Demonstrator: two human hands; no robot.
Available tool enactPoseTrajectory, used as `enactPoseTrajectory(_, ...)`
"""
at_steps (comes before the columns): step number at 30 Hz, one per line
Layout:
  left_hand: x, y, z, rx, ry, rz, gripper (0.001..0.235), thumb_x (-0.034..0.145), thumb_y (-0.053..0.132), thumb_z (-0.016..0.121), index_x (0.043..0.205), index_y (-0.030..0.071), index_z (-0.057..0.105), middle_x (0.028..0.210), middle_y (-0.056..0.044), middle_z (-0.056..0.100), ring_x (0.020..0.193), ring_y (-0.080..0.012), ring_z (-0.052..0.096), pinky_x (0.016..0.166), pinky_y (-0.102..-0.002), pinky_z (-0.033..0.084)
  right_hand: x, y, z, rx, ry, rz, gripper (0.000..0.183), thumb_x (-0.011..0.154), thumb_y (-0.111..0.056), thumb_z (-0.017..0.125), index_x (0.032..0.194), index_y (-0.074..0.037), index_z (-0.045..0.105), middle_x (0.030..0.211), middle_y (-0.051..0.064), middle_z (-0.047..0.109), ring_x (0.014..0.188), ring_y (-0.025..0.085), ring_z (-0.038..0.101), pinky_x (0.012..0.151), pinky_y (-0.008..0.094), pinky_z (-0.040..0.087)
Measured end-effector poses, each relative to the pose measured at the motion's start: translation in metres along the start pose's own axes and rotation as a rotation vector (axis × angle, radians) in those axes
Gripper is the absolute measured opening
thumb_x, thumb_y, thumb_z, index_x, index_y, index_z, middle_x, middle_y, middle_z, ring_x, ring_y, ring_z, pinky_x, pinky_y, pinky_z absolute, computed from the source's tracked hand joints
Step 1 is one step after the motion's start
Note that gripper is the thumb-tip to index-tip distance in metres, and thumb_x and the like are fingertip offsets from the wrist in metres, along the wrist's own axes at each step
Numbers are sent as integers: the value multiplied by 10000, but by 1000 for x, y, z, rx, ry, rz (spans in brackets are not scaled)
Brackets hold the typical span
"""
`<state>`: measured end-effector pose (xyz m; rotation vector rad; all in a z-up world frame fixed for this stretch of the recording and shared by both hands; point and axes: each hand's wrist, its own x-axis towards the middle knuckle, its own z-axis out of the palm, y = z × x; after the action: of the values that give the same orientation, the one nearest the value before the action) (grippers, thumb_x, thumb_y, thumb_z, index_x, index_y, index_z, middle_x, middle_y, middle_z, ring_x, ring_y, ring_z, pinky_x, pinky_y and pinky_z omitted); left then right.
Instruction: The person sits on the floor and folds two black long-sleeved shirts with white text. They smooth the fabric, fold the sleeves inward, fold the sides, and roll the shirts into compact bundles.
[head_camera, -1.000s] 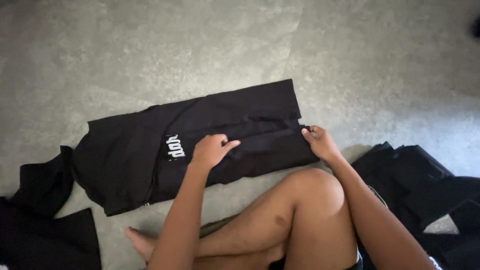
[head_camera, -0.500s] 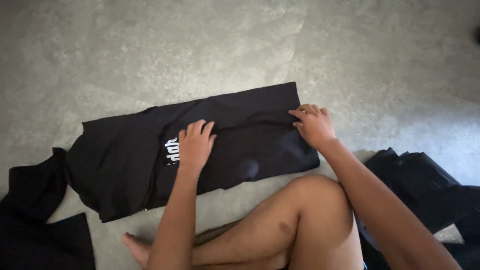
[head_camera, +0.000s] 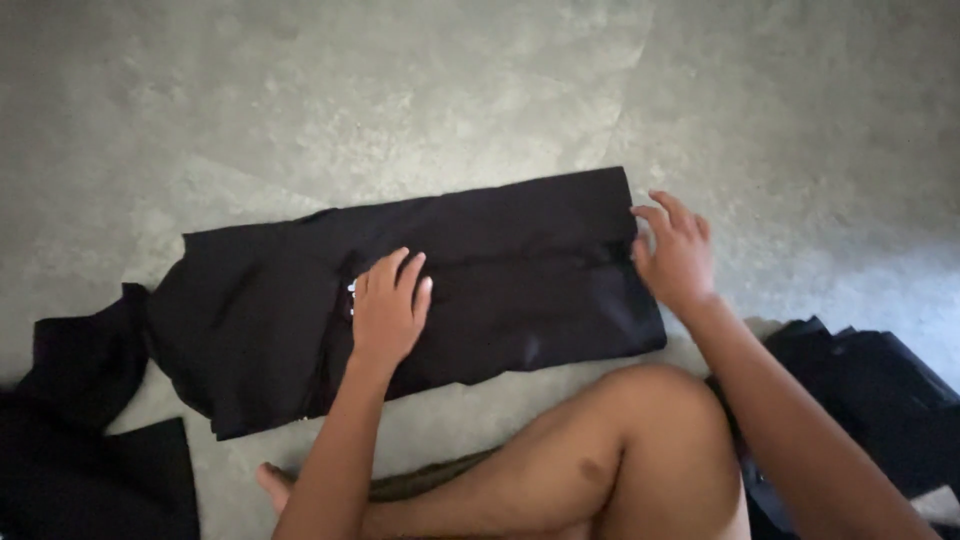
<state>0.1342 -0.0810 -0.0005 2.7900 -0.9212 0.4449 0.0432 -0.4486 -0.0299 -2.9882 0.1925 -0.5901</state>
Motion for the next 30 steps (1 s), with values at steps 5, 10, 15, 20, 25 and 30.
enactPoseTrajectory(5, -31, -18, -11, 138, 6, 62, 454, 882, 398, 468, 1287, 195, 504, 1339, -98, 465, 1212, -243, 462, 969, -432, 314, -4, -41, -21, 160, -125, -280, 617, 773, -387, 573, 1342, -187, 444, 1446, 161, 320, 1324, 330, 320, 1001, 460, 317)
enactPoseTrajectory(10, -51, -72, -56, 280, -50, -256, 581, 871, 408, 509, 1374, 130, 425, 1427, -166, 370, 1299, -309, 369, 976, -472, 303, -21, 8, 21, -143, -443, -389, 662, 790, -602, 424, 1384, -320, 347, 1493, 73, 273, 1389, 230, 254, 1064, 410, 287)
enactPoseTrajectory(15, -149, -141, -36, 130, -728, -760, 804, 836, 702, 237, 1471, 232, 93, 1525, -124, 82, 1384, -358, 133, 1059, -520, 269, 3, 1, 47, -177, -351, -288, 571, 648, -489, 540, 1193, -320, 509, 1336, -62, 464, 1255, 139, 469, 1079, 377, 309)
enactPoseTrajectory(20, -129, -111, -50, 157, -594, -914, 763, 829, 637, 318, 1425, 168, 236, 1516, -148, 116, 1399, -332, 104, 1096, -517, 112, 50, -129, -9, -21, -404, -385, 746, 709, -541, 553, 1382, -286, 356, 1467, 86, 298, 1349, 257, 311, 1073, 474, 256)
enactPoseTrajectory(25, -87, -74, -72, 82, 8, -791, 669, 760, 300, 578, 1363, 70, 403, 1452, -238, 258, 1328, -424, 252, 985, -612, 246, 71, -244, -8, 74, -483, -512, 670, 831, -494, 475, 1432, -285, 266, 1493, 133, 200, 1363, 300, 231, 1058, 498, 239)
enactPoseTrajectory(30, -93, -63, -54, -127, -494, -819, 796, 767, 553, 443, 1451, 249, 171, 1516, -150, 68, 1377, -411, 47, 1025, -631, 139, 90, -335, 23, 272, -569, -595, 592, 924, -450, 341, 1459, -242, 195, 1502, 173, 91, 1380, 328, 123, 1080, 514, 156)
